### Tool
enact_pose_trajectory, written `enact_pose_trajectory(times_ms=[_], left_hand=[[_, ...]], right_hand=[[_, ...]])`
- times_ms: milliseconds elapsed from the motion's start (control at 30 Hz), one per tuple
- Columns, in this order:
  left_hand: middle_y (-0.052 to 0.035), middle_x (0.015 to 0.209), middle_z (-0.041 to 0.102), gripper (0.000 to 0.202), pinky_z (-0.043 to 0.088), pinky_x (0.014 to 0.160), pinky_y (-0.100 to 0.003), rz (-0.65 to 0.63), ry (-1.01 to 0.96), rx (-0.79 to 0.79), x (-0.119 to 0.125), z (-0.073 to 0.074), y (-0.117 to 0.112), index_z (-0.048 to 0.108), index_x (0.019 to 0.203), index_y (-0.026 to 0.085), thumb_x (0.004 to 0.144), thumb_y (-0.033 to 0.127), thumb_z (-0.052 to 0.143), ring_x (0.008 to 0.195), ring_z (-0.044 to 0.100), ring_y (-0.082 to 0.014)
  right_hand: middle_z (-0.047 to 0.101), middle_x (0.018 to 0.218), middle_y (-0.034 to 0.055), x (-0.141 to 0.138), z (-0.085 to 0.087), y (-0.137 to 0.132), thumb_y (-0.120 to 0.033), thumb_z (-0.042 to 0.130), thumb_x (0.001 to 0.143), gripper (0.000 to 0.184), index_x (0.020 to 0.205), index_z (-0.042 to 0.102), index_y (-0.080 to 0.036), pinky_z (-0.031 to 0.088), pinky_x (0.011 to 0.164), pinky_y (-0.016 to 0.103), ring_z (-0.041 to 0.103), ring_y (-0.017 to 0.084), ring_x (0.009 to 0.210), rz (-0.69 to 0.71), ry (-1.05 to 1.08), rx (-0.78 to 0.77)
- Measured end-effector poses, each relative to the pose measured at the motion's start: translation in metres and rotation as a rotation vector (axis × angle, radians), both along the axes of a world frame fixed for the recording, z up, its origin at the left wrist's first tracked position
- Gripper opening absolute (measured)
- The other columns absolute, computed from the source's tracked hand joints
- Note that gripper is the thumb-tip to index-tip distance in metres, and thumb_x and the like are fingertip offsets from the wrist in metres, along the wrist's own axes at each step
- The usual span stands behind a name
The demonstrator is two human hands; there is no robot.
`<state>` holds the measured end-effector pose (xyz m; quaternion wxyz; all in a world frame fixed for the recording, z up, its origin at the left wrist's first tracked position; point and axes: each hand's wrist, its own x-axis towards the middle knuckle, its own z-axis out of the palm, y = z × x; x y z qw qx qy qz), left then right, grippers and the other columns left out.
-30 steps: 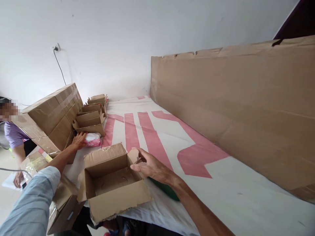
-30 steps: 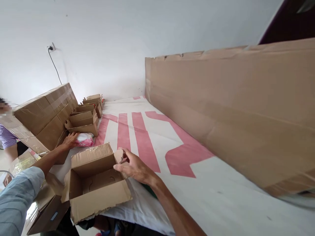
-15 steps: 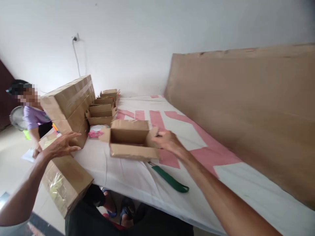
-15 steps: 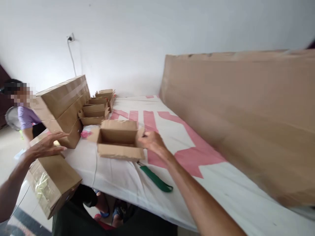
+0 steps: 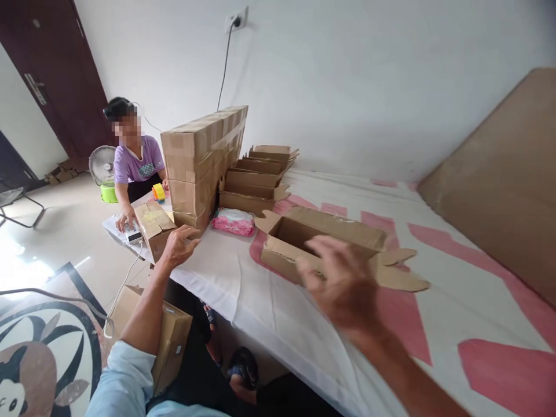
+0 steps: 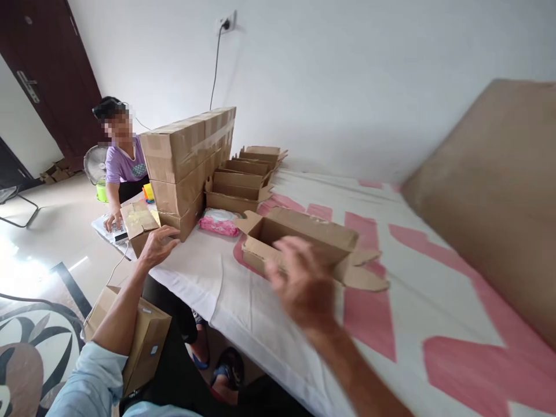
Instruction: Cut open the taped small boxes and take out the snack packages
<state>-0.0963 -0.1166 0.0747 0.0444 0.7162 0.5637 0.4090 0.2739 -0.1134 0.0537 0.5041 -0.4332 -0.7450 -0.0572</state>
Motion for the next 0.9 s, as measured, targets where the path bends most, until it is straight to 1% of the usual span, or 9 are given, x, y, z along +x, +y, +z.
enact_pose_trajectory(times_ms=[67, 133, 233, 333, 433, 600, 700, 800, 900], left_hand=[[-0.0070, 0.102, 0.081, 0.022, 0.061, 0.086, -0.033, 0.031, -0.078, 0.018, 0.006, -0.002, 0.001, 0.083, 0.105, 0.021, 0.089, 0.011, 0.072, 0.094, 0.077, -0.0216], [-0.0064, 0.097, 0.080, 0.022, 0.060, 0.080, -0.030, 0.048, -0.139, 0.020, 0.016, -0.005, 0.002, 0.083, 0.100, 0.020, 0.088, 0.007, 0.070, 0.088, 0.076, -0.0197], [-0.0054, 0.094, 0.081, 0.021, 0.060, 0.078, -0.028, -0.017, -0.199, -0.020, 0.032, -0.007, 0.001, 0.084, 0.095, 0.019, 0.088, 0.005, 0.069, 0.083, 0.075, -0.0174], [-0.0058, 0.094, 0.082, 0.019, 0.059, 0.077, -0.027, -0.054, -0.247, -0.048, 0.045, -0.001, -0.003, 0.084, 0.094, 0.018, 0.089, 0.006, 0.070, 0.085, 0.075, -0.0174], [-0.0068, 0.095, 0.082, 0.015, 0.058, 0.077, -0.027, -0.128, -0.251, -0.061, 0.051, 0.021, -0.014, 0.084, 0.093, 0.016, 0.089, 0.008, 0.073, 0.086, 0.075, -0.0176], [-0.0080, 0.112, 0.081, 0.021, 0.060, 0.083, -0.030, -0.399, -0.187, -0.035, 0.029, 0.093, -0.052, 0.084, 0.113, 0.021, 0.094, 0.026, 0.076, 0.096, 0.075, -0.0186], [-0.0076, 0.121, 0.081, 0.027, 0.061, 0.092, -0.033, -0.338, -0.245, 0.044, -0.004, 0.123, -0.071, 0.084, 0.117, 0.025, 0.093, 0.036, 0.079, 0.110, 0.074, -0.0218], [-0.0097, 0.126, 0.080, 0.040, 0.061, 0.097, -0.039, -0.224, -0.364, -0.024, -0.031, 0.113, -0.075, 0.082, 0.123, 0.025, 0.091, 0.049, 0.080, 0.114, 0.074, -0.0252], [-0.0125, 0.134, 0.078, 0.064, 0.061, 0.100, -0.044, -0.293, -0.373, -0.323, -0.026, 0.074, -0.068, 0.076, 0.136, 0.024, 0.083, 0.059, 0.084, 0.119, 0.074, -0.0309]], right_hand=[[0.073, 0.132, 0.0170, -0.068, -0.016, -0.052, -0.042, 0.065, 0.098, 0.037, 0.129, 0.072, -0.022, 0.054, 0.112, 0.053, 0.068, 0.035, 0.125, 0.314, 0.026, -0.212], [0.069, 0.143, 0.0143, -0.129, -0.038, -0.101, -0.042, 0.073, 0.091, 0.053, 0.140, 0.067, -0.025, 0.053, 0.117, 0.051, 0.064, 0.034, 0.135, 0.523, 0.044, -0.561], [0.060, 0.156, 0.0147, -0.187, -0.073, -0.147, -0.043, 0.077, 0.083, 0.074, 0.151, 0.059, -0.021, 0.044, 0.126, 0.052, 0.054, 0.036, 0.149, 0.621, 0.106, -0.988], [0.060, 0.157, 0.0163, -0.205, -0.094, -0.159, -0.043, 0.071, 0.084, 0.075, 0.152, 0.057, -0.016, 0.041, 0.127, 0.050, 0.054, 0.034, 0.149, 0.663, 0.228, -1.219], [0.068, 0.147, 0.0139, -0.200, -0.096, -0.156, -0.041, 0.071, 0.081, 0.063, 0.140, 0.068, -0.019, 0.040, 0.127, 0.051, 0.059, 0.034, 0.143, 0.655, 0.325, -1.206], [0.076, 0.134, 0.0116, -0.156, -0.073, -0.144, -0.045, 0.078, 0.075, 0.058, 0.128, 0.077, -0.022, 0.052, 0.115, 0.050, 0.068, 0.037, 0.129, 0.572, 0.502, -1.189], [0.078, 0.130, 0.0125, -0.105, -0.058, -0.126, -0.057, 0.079, 0.078, 0.064, 0.131, 0.077, -0.020, 0.056, 0.109, 0.050, 0.071, 0.037, 0.123, 0.564, 0.638, -1.217], [0.081, 0.121, 0.0170, -0.053, -0.049, -0.097, -0.072, 0.076, 0.076, 0.070, 0.121, 0.080, -0.019, 0.061, 0.098, 0.054, 0.072, 0.042, 0.120, 0.493, 0.793, -1.350], [0.081, 0.124, 0.0187, -0.019, -0.042, -0.065, -0.075, 0.065, 0.086, 0.069, 0.128, 0.078, -0.021, 0.062, 0.096, 0.055, 0.073, 0.040, 0.120, 0.498, 0.803, -1.438]])
